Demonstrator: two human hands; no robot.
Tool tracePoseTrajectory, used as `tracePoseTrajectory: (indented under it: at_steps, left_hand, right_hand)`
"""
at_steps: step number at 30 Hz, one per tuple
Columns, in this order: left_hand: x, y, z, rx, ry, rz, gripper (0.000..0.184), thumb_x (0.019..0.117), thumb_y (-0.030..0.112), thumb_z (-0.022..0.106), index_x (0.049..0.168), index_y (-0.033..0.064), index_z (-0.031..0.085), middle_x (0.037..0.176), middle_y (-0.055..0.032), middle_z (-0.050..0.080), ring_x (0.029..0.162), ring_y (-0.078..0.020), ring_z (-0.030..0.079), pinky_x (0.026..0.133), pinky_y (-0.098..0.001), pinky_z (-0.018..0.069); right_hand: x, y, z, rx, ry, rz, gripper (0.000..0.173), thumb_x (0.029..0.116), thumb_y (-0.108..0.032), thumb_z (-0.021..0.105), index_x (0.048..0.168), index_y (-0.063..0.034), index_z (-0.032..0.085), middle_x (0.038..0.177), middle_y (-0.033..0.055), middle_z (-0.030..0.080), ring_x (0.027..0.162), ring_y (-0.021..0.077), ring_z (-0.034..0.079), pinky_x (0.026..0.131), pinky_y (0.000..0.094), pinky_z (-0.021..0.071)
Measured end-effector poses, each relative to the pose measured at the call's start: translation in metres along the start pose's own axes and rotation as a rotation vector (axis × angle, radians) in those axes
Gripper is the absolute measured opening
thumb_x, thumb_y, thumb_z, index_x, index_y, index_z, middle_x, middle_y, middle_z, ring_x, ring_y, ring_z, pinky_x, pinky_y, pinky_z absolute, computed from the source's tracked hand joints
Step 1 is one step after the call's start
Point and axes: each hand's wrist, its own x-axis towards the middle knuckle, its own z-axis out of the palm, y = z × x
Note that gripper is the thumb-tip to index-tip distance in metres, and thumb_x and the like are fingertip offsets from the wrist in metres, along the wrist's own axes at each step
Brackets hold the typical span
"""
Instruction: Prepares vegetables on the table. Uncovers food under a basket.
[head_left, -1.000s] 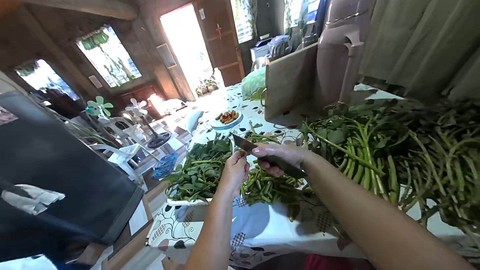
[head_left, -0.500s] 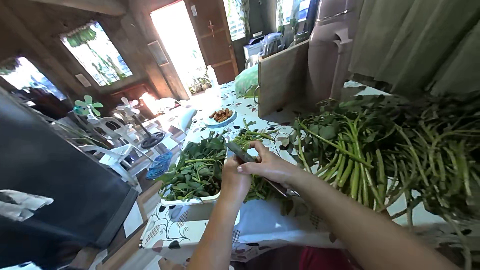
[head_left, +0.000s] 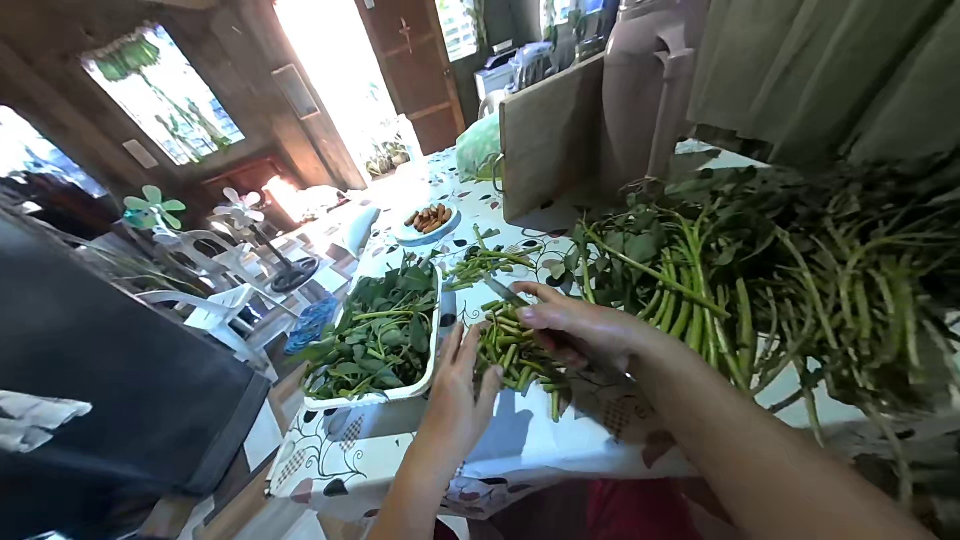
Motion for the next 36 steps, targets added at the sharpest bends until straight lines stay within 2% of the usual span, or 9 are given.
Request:
tracePoseTrajectory:
  at_steps: [5,10,14,17,21,27,29,33,36]
  left_hand:
    - [-0.006,0.003,0.009,0.07,-0.22,-0.171,0.116,0.0791,0.057,0.08,0.163,0.003,0.021,0.167,-0.0317,0.009,0.152,-0.0522,0.014,0.12,-0.0618,0.0249]
    - [0.007,0.016,0.028,0.143,-0.293,-0.071,0.116,0.0774,0.065,0.077,0.164,0.0076,0.024,0.169,-0.0283,0.004,0.152,-0.0576,0.003,0.115,-0.0768,0.0091]
    - [0.012,0.029,0.043,0.26,-0.312,0.036,0.117,0.0734,0.081,0.066,0.164,0.0172,0.028,0.169,-0.0268,0.006,0.151,-0.0596,-0.004,0.105,-0.0867,0.0097]
    - [0.017,0.037,0.053,0.37,-0.288,0.084,0.111,0.0748,0.087,0.057,0.163,0.023,0.033,0.17,-0.0235,0.011,0.151,-0.0593,0.002,0.101,-0.0893,0.0104]
    - [0.033,0.036,0.049,0.44,-0.26,0.059,0.079,0.0919,0.065,0.058,0.158,0.0236,0.042,0.169,-0.0202,0.02,0.15,-0.0562,0.018,0.1,-0.0868,0.022]
    - [0.058,0.078,0.015,0.586,-0.496,-0.016,0.088,0.0884,0.067,0.066,0.159,0.0219,0.04,0.165,-0.017,0.031,0.14,-0.0471,0.042,0.098,-0.0691,0.0411]
    - [0.072,0.083,0.02,0.582,-0.588,0.111,0.094,0.0833,0.067,0.072,0.158,0.0182,0.042,0.162,-0.0189,0.036,0.14,-0.0474,0.041,0.102,-0.0725,0.0348]
    - [0.108,0.071,0.043,0.511,-0.889,0.246,0.107,0.0794,0.063,0.078,0.164,0.0216,0.028,0.171,-0.0096,0.019,0.157,-0.0431,0.006,0.114,-0.0775,-0.0023]
    - [0.119,0.063,0.043,0.488,-0.956,0.267,0.092,0.0873,0.059,0.073,0.161,0.0191,0.035,0.168,-0.0081,0.029,0.156,-0.0367,0.018,0.116,-0.0761,0.0066]
  right_hand:
    - [-0.033,0.038,-0.012,0.444,0.105,-0.126,0.051,0.1044,-0.049,0.037,0.143,-0.0152,0.037,0.079,0.0008,0.061,0.049,0.0035,0.05,0.048,0.0164,0.0462]
    - [-0.06,0.051,-0.015,0.489,0.275,0.025,0.054,0.1091,-0.044,0.034,0.156,-0.0183,0.023,0.099,0.007,0.069,0.05,0.0028,0.05,0.046,0.0153,0.0421]
    - [-0.075,0.052,-0.02,0.396,0.36,-0.011,0.061,0.1059,-0.038,0.043,0.158,-0.0157,0.018,0.107,0.006,0.067,0.048,0.0007,0.045,0.045,0.0148,0.0392]
    - [-0.078,0.054,-0.021,0.414,0.401,-0.007,0.06,0.1064,-0.037,0.043,0.158,-0.0172,0.02,0.103,0.0046,0.067,0.048,0.0017,0.047,0.045,0.0158,0.0405]
    - [-0.082,0.058,-0.017,0.413,0.446,-0.05,0.062,0.1048,-0.034,0.047,0.157,-0.0139,0.02,0.106,0.0045,0.067,0.048,0.0003,0.046,0.045,0.0149,0.04]
    - [-0.082,0.071,-0.017,0.475,0.423,-0.142,0.065,0.0998,-0.037,0.052,0.154,-0.0113,0.025,0.11,0.0043,0.067,0.051,0.0019,0.05,0.047,0.0159,0.0429]
    - [-0.081,0.079,-0.02,0.491,0.38,-0.208,0.069,0.0944,-0.041,0.055,0.15,-0.0107,0.028,0.104,0.0019,0.068,0.052,0.0013,0.052,0.047,0.0149,0.0439]
    - [-0.081,0.088,-0.023,0.44,0.298,-0.305,0.084,0.0819,-0.054,0.07,0.146,-0.0117,0.034,0.094,-0.004,0.063,0.056,0.0001,0.052,0.048,0.0135,0.044]
    - [-0.08,0.09,-0.023,0.485,0.29,-0.338,0.085,0.0792,-0.054,0.073,0.143,-0.0122,0.037,0.086,-0.007,0.058,0.057,-0.0001,0.053,0.049,0.0136,0.0451]
